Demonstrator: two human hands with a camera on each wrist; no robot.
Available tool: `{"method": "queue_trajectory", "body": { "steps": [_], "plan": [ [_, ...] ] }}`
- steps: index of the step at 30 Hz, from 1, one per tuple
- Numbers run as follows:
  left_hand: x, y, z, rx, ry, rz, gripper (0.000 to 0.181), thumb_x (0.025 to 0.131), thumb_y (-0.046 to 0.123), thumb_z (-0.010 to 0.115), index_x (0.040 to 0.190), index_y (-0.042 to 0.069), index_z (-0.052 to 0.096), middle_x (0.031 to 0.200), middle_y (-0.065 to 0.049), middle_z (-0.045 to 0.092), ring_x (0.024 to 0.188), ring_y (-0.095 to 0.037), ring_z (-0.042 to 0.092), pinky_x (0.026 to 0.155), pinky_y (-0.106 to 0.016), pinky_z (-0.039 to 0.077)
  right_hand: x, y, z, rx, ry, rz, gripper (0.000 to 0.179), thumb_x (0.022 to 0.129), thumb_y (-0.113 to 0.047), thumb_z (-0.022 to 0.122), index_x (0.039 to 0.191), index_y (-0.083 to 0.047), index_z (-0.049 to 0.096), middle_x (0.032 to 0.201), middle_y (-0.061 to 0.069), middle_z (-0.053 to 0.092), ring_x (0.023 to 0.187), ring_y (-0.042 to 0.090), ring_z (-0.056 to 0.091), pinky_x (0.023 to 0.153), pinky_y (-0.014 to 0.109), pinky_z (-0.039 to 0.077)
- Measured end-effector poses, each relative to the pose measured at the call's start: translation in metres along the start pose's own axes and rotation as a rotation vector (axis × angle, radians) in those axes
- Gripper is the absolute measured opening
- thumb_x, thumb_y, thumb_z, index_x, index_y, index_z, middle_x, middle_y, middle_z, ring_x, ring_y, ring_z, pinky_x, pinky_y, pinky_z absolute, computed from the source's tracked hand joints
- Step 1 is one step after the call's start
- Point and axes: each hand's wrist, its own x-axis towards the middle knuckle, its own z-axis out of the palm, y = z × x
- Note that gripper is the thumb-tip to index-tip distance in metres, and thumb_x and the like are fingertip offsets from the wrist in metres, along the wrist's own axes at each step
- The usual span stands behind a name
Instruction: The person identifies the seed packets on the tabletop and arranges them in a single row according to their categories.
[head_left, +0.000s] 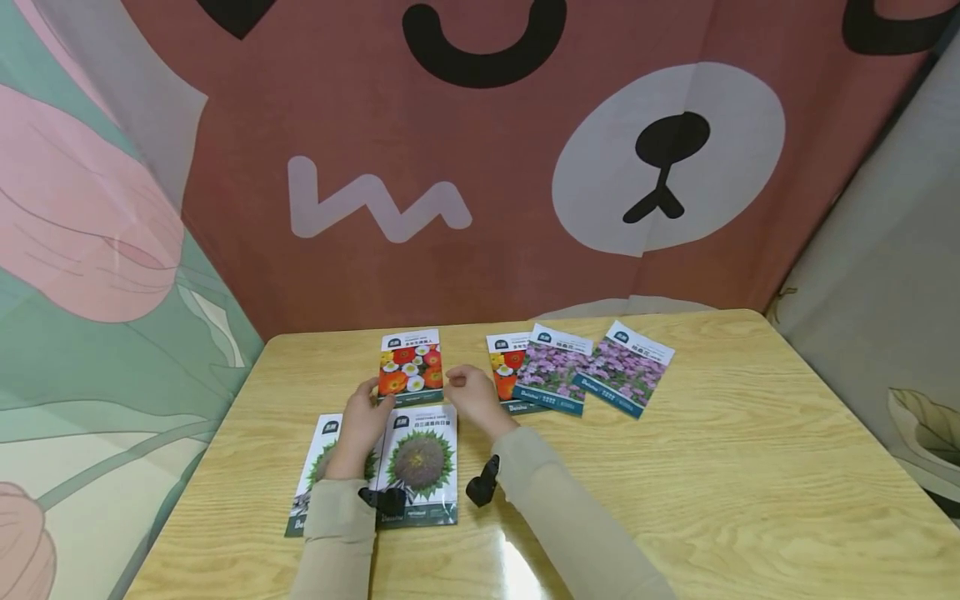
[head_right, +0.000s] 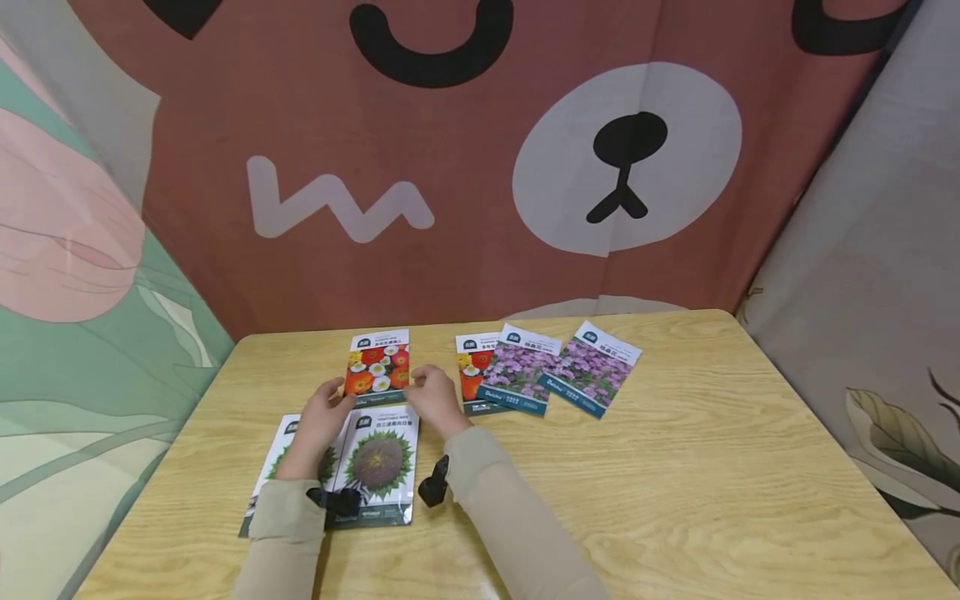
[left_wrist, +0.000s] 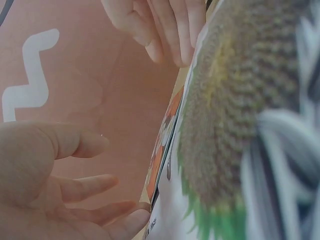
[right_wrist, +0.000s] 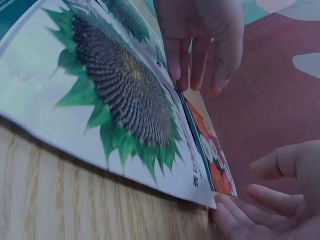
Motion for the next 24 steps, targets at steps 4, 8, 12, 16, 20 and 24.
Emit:
{"method": "queue_trajectory", "body": {
  "steps": [4,8,12,16,20,24],
  "plan": [
    [0.0001,0.0004,-0.0001,-0.040,-0.006,-0.016,0.056,0.103,0.015,0.052,0.151,-0.008,0.035,0.152,-0.034,0.037,0.139,-0.050,0.038,0.109,-0.059,0.040,0.0006,-0.0036,0.0032,0.002,-0.021,0.006,0.035,0.100,-0.009,0.059,0.133,0.005,0.060,0.124,0.019,0.064,0.114,0.035,0.061,0.092,0.046,0.054],
    [0.0003,0.0002,-0.0006,-0.084,-0.006,-0.032,0.055,0.104,0.016,0.050,0.151,-0.007,0.035,0.153,-0.032,0.037,0.140,-0.048,0.038,0.110,-0.058,0.040,0.0005,-0.0063,0.0042,0.028,-0.037,0.018,0.036,0.101,-0.009,0.058,0.134,0.005,0.059,0.123,0.018,0.064,0.111,0.033,0.063,0.091,0.045,0.055],
    [-0.0005,0.0005,-0.0019,-0.138,-0.005,-0.048,0.053,0.104,0.016,0.050,0.151,-0.007,0.037,0.153,-0.029,0.039,0.140,-0.047,0.040,0.110,-0.057,0.040,0.0010,-0.0058,0.0035,0.066,-0.039,0.027,0.034,0.101,-0.009,0.058,0.131,0.004,0.060,0.122,0.018,0.065,0.108,0.032,0.064,0.090,0.045,0.055],
    [-0.0011,0.0017,-0.0047,-0.169,0.016,-0.044,0.050,0.104,0.013,0.050,0.149,-0.006,0.042,0.153,-0.029,0.040,0.137,-0.044,0.044,0.096,-0.048,0.053,0.0017,-0.0029,0.0019,0.102,-0.024,0.030,0.032,0.100,-0.009,0.058,0.130,0.004,0.062,0.118,0.017,0.066,0.105,0.033,0.064,0.089,0.044,0.055],
    [-0.0012,0.0014,-0.0067,-0.199,0.059,-0.028,0.046,0.102,0.010,0.051,0.145,-0.006,0.047,0.149,-0.029,0.046,0.130,-0.042,0.053,0.071,-0.029,0.052,0.0026,0.0000,0.0010,0.143,-0.010,0.029,0.031,0.100,-0.006,0.058,0.128,0.004,0.063,0.117,0.017,0.067,0.103,0.033,0.066,0.087,0.042,0.056],
    [-0.0013,0.0010,-0.0073,-0.214,0.081,-0.029,0.045,0.103,0.008,0.050,0.145,-0.006,0.048,0.147,-0.027,0.048,0.129,-0.040,0.054,0.086,-0.037,0.053,0.0043,0.0021,0.0010,0.169,0.019,0.023,0.028,0.098,-0.002,0.059,0.125,0.006,0.064,0.114,0.020,0.067,0.100,0.035,0.067,0.084,0.041,0.057]
  ]
}}
